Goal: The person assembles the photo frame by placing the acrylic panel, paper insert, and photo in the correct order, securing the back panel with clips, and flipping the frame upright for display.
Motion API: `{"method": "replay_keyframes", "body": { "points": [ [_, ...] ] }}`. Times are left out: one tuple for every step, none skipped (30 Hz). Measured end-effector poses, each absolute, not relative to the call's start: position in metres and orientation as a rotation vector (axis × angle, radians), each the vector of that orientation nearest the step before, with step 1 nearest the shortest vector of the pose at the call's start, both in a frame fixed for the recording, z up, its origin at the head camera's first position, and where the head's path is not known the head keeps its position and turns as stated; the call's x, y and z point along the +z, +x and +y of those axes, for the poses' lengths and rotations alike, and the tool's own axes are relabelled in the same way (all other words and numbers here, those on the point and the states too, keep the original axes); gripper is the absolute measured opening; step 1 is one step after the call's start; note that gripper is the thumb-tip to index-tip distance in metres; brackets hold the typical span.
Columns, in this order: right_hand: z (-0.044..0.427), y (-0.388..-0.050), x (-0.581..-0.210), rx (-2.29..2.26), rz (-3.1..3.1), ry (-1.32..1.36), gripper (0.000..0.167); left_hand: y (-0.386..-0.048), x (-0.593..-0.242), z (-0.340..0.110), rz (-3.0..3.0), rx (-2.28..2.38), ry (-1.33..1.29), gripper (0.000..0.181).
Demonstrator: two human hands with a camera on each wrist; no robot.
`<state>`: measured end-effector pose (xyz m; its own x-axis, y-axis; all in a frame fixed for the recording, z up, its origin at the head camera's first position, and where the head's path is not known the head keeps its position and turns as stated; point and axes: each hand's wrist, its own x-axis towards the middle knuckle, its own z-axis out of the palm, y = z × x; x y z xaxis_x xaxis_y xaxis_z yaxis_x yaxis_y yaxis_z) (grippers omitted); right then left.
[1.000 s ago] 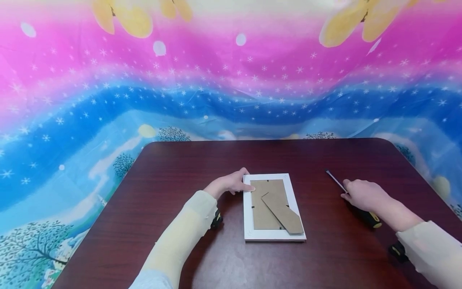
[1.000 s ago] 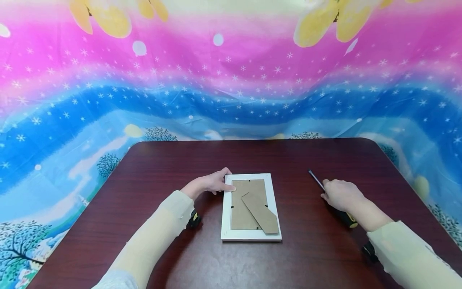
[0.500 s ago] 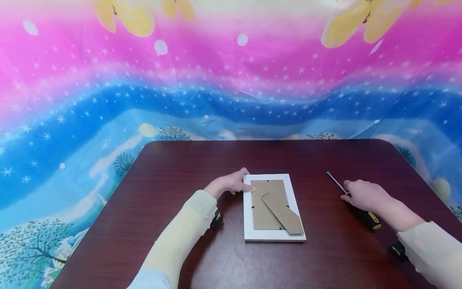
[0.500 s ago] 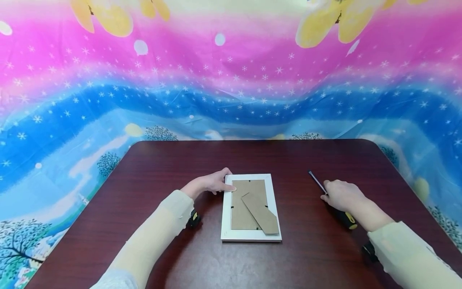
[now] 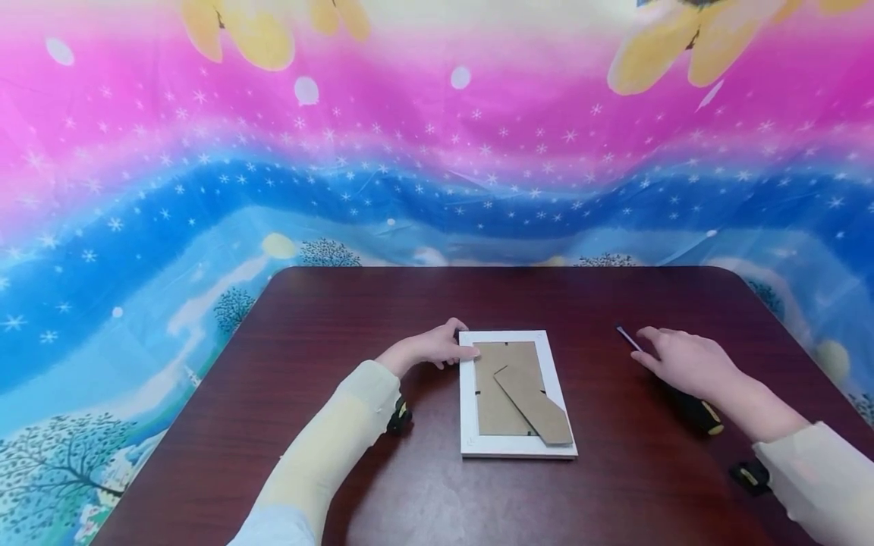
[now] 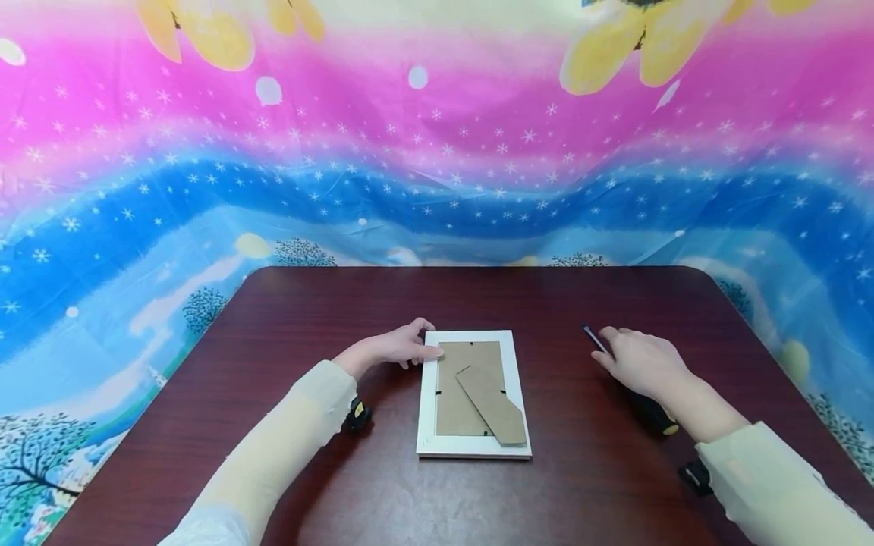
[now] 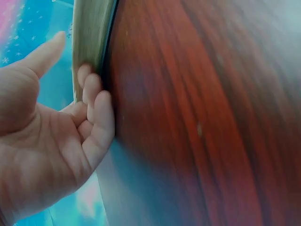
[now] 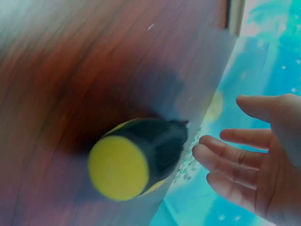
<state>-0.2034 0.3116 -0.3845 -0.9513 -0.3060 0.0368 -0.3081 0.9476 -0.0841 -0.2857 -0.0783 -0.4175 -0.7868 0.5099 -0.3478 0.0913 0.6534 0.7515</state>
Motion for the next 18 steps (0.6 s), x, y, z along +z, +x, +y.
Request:
{"method": "replay_keyframes", "body": {
  "points": [
    [0.308,-0.202,-0.383,0.170,-3.073,0.485,0.041,-0.286,-0.418,-0.080,2.312,1.048,0.450,0.064],
    [0.304,-0.201,-0.382,0.211,-3.076,0.484,0.042,-0.285,-0.417,-0.082,2.302,1.074,0.435,0.065],
    [0.300,-0.200,-0.381,0.259,-3.083,0.479,0.044,-0.284,-0.417,-0.084,2.300,1.094,0.421,0.066],
    [0.296,-0.199,-0.381,0.314,-3.094,0.478,0.045,-0.282,-0.417,-0.086,2.310,1.109,0.411,0.067],
    [0.291,-0.197,-0.381,0.375,-3.108,0.475,0.047,-0.280,-0.417,-0.089,2.325,1.117,0.402,0.066],
    [0.287,-0.196,-0.381,0.437,-3.119,0.474,0.047,-0.277,-0.418,-0.092,2.349,1.120,0.397,0.066],
    [0.282,-0.194,-0.381,0.493,-3.131,0.474,0.049,-0.273,-0.417,-0.096,2.385,1.110,0.393,0.065],
    [0.278,-0.193,-0.381,0.555,-3.140,0.478,0.050,-0.269,-0.417,-0.099,2.433,1.094,0.392,0.063],
    [0.274,-0.192,-0.382,0.623,-3.147,0.489,0.050,-0.265,-0.417,-0.103,2.484,1.074,0.393,0.062],
    [0.270,-0.190,-0.383,0.689,-3.154,0.501,0.050,-0.260,-0.417,-0.106,2.532,1.054,0.393,0.059],
    [0.266,-0.189,-0.384,0.758,-3.162,0.509,0.049,-0.254,-0.416,-0.109,2.574,1.032,0.395,0.057],
    [0.262,-0.187,-0.385,0.815,-3.165,0.517,0.049,-0.249,-0.416,-0.112,2.608,1.017,0.396,0.055],
    [0.258,-0.186,-0.386,0.872,-3.172,0.522,0.049,-0.243,-0.416,-0.114,2.637,1.004,0.403,0.053],
    [0.255,-0.185,-0.388,0.927,-3.179,0.523,0.049,-0.237,-0.416,-0.116,2.654,0.997,0.416,0.051],
    [0.251,-0.184,-0.390,0.976,-3.185,0.521,0.050,-0.231,-0.416,-0.117,2.656,1.005,0.432,0.050],
    [0.248,-0.182,-0.392,1.017,-3.194,0.508,0.050,-0.226,-0.417,-0.118,2.650,1.016,0.453,0.050],
    [0.245,-0.181,-0.393,1.055,-3.204,0.496,0.051,-0.220,-0.417,-0.118,2.633,1.033,0.466,0.050],
    [0.243,-0.180,-0.395,1.085,-3.214,0.487,0.052,-0.215,-0.418,-0.117,2.611,1.052,0.476,0.050]
  ]
}}
